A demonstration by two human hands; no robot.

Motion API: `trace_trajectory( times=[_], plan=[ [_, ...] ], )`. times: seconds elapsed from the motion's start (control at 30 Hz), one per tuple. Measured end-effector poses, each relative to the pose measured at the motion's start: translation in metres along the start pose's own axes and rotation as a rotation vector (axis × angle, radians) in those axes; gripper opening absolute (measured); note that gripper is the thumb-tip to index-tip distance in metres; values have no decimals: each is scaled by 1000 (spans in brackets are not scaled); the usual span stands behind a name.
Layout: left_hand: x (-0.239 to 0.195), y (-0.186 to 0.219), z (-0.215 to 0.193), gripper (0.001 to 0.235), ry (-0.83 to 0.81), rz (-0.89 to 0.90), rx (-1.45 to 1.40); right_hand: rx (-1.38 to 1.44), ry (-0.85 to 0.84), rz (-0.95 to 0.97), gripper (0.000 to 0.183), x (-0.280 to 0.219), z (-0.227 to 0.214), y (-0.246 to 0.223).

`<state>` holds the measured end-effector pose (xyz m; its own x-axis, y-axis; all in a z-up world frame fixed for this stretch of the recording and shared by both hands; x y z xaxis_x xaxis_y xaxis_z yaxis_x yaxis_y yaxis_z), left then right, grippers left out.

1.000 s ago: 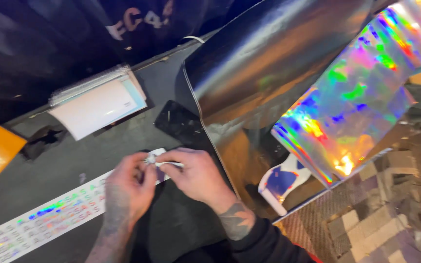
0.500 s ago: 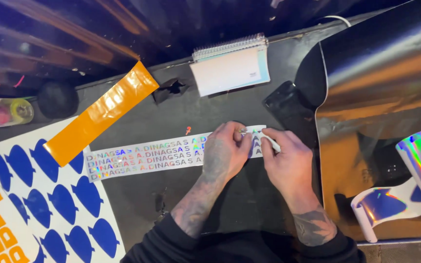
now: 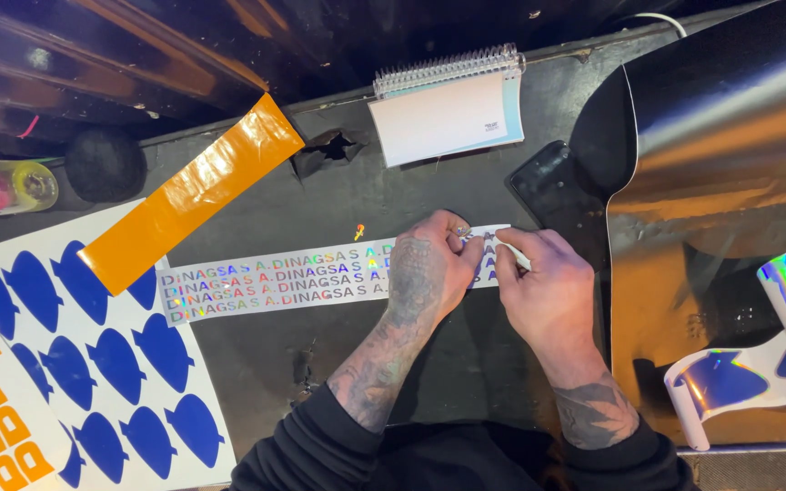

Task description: Peel small individual letter stickers from a backing sheet to prepare for application.

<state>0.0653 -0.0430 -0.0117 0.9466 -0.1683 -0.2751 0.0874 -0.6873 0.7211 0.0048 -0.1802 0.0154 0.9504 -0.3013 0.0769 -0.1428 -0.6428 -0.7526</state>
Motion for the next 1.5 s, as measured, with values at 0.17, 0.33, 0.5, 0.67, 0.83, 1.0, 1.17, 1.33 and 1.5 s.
trace_trajectory(
  times=[0.17, 0.33, 0.5, 0.67, 0.83, 1.0, 1.17, 1.33, 1.5],
  plan=[
    [2, 5, -2, 24, -19, -16, 3, 22, -20, 68, 14, 1, -1, 0],
    [3, 6, -2, 27, -6, -27, 3, 10, -48, 100, 16, 7, -4, 7],
    [-3, 7, -5, 27, 26, 42, 23, 197, -140, 176, 17, 6, -9, 17],
    [-24, 1, -6, 18, 48, 250, -50, 417, -182, 188, 17, -9, -15, 14],
    [-26, -6, 4, 7, 60, 383, 39, 223, -40, 95, 16, -17, -11, 13],
    [-20, 4, -1, 16, -14, 230, -10, 61, -31, 91, 15, -16, -6, 9],
    [-18, 2, 3, 17, -34, 197, 40, 41, -34, 107, 15, -16, -3, 9],
    [-17, 3, 5, 18, -11, 203, 47, 40, -16, 52, 15, -16, -3, 8],
    [-16, 4, 6, 19, -28, 154, 54, 22, -30, 65, 14, -16, -4, 7]
  ],
)
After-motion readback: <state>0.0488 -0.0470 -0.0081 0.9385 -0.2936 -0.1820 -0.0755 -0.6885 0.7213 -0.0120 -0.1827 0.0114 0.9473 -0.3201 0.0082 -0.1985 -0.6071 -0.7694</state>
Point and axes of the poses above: each hand's wrist, its own x-axis towards the middle knuckle, its own z-axis out of the palm, y = z × x, the point moved 2 cm from there along x, towards the middle knuckle, and after that the axes turned 6 degrees about x, right-handed, at the moved point
